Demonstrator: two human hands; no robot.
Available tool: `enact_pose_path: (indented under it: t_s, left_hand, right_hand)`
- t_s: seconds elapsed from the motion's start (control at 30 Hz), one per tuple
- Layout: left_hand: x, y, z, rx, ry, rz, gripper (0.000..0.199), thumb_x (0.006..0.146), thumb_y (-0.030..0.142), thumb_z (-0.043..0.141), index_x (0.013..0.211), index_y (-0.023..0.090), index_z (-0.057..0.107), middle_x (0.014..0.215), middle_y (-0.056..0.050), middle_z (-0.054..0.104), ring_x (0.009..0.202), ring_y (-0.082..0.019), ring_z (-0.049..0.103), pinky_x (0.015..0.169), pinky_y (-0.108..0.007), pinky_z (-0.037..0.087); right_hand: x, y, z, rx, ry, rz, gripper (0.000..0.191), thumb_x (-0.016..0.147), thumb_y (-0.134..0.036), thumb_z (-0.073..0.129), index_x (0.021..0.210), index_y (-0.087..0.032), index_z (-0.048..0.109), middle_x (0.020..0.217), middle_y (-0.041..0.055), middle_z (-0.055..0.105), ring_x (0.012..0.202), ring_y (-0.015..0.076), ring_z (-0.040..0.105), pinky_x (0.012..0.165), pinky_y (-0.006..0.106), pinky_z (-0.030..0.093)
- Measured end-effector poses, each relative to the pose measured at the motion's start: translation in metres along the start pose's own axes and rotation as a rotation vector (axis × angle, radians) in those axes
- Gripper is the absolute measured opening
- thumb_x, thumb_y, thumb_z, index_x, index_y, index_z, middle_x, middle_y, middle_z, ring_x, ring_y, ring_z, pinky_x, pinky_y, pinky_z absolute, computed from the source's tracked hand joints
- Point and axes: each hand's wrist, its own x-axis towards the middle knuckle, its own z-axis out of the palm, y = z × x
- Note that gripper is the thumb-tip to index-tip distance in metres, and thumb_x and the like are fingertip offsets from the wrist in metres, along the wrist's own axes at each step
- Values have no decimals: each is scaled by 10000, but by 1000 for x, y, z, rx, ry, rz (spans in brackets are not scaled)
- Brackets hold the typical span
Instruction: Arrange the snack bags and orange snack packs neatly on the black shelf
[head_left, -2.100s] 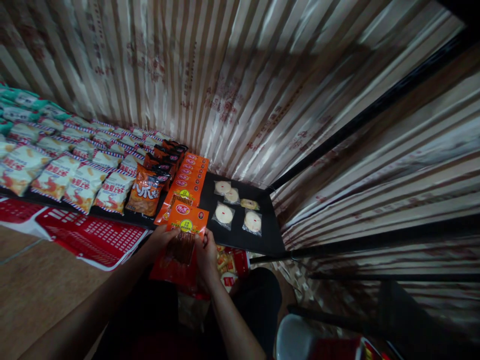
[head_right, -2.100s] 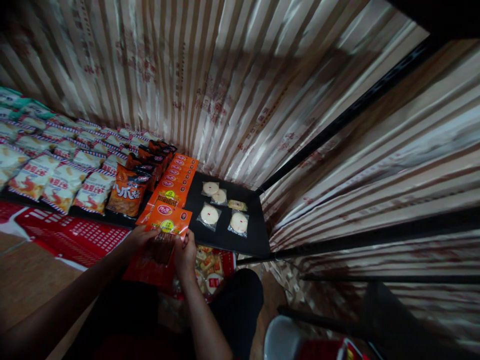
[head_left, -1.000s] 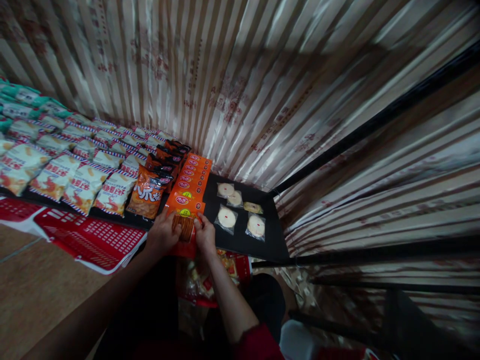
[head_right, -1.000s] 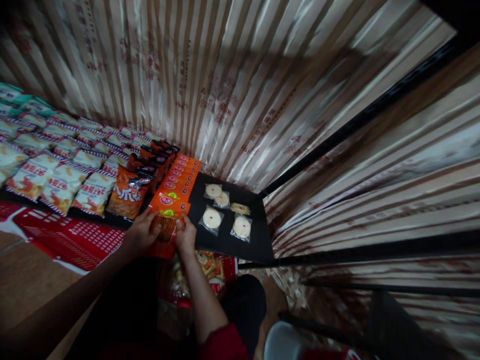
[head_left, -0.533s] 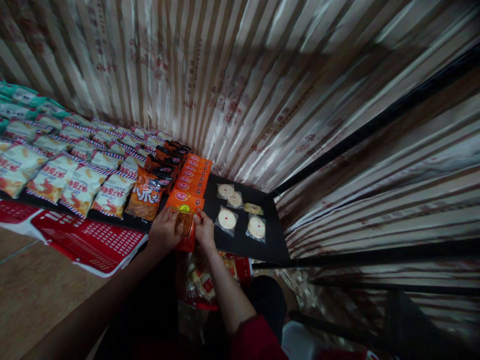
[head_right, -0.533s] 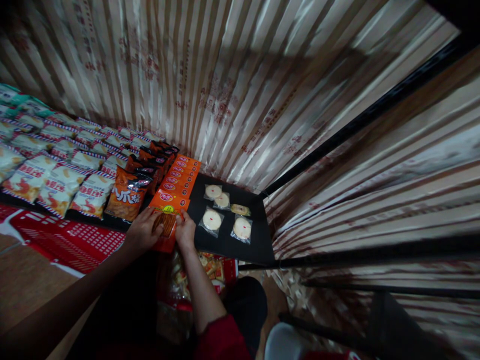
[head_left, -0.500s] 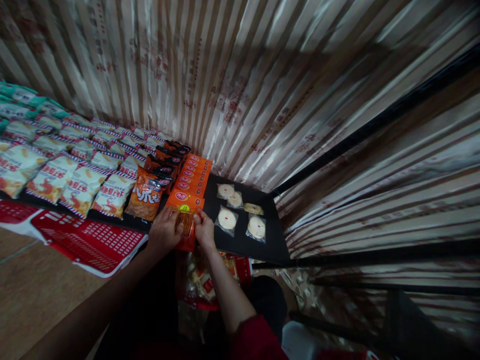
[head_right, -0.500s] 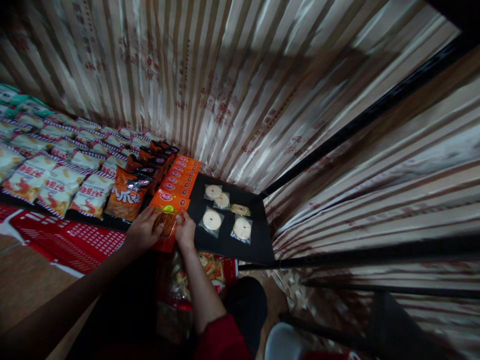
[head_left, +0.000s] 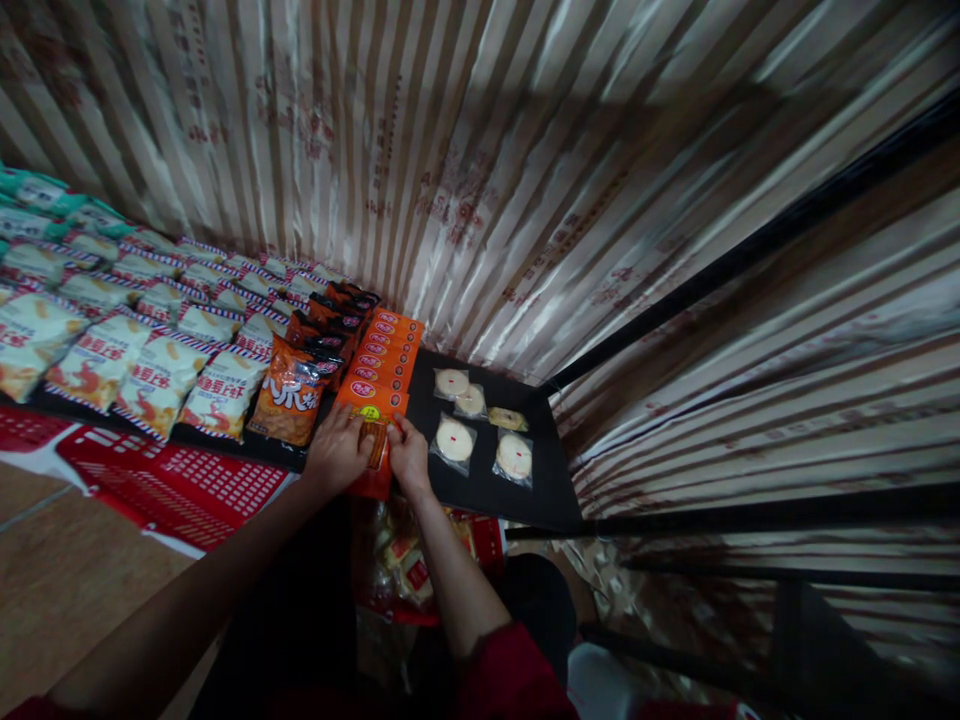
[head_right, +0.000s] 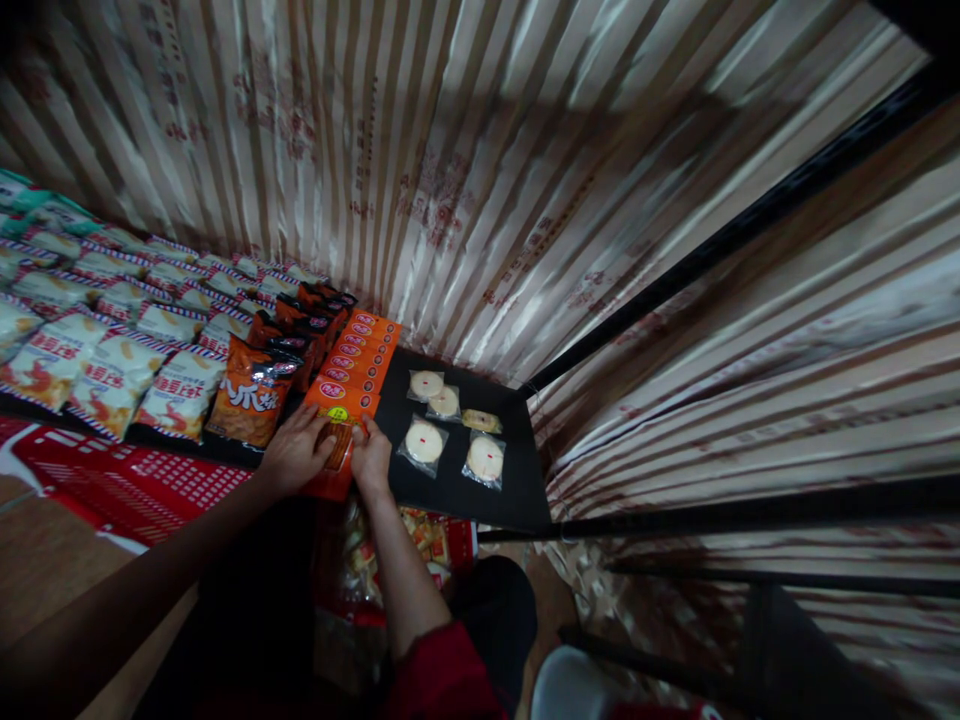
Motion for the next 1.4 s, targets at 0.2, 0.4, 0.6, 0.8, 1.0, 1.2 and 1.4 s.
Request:
enact_pose_path:
  t_s: [0.2,0.4,0.6,0.8,1.0,1.2,1.4]
  left_hand:
    - [16,5,0,1,-52,38,428,867,277,363,1204,105,564,1361,-124,479,1335,-278,307,1076,-446,302]
    - [33,9,1,-10,-117,105,461,884,251,339,1301,122,487,1418,-110,410,1373,-280,213,1094,-466,240]
    - [48,7,13,3,-96,116,458,900,308,344,1329,197,463,1462,-75,346,1389,-280,156,1094,-506,205]
    - [50,5,17,37,-76,132,452,897,326,359,1320,222,479,1459,-76,351,1389,-282,165,1105,-506,174]
    - [46,1,23,61,-34,168,448,889,342,380,1310,234,492,1459,-79,351,1382,-289,191,1108,-500,156]
    - [44,-2,26,60,2,181,442,877,318,408,1306,254,494,1464,-75,343,1375,-298,208,1101,-515,159]
    - [43,0,24,71,4,169,461,863,309,419,1315,250,482,1464,-72,343,1372,-307,213,1096,-520,172]
  right_hand:
    - [3,4,1,-8,-14,-18,338,816,-224,521,1128,-178,643,1139,75,662,1051,187,623,930,309,466]
    - [5,8,3,-6,-28,-32,352,820,-230,522,1150,-171,630,1140,90,660,1030,204,633,925,336,470]
    - [5,10,4,-44,-26,-54,359,820,-240,526,1160,-185,624,1139,80,662,1025,197,636,937,329,459]
    - [5,12,4,-68,-38,-76,360,821,-249,516,1158,-191,627,1141,75,661,1017,198,639,922,323,470]
    - [2,9,2,-136,-24,-113,352,830,-255,501,1157,-221,627,1122,51,673,967,182,653,904,301,478]
    - [-5,6,0,-274,-17,-166,361,846,-238,479,1178,-179,609,1065,100,664,915,192,634,875,303,476]
    - [-12,6,-1,-324,57,-209,396,835,-223,469,1209,-136,569,1057,134,577,930,205,582,858,328,479]
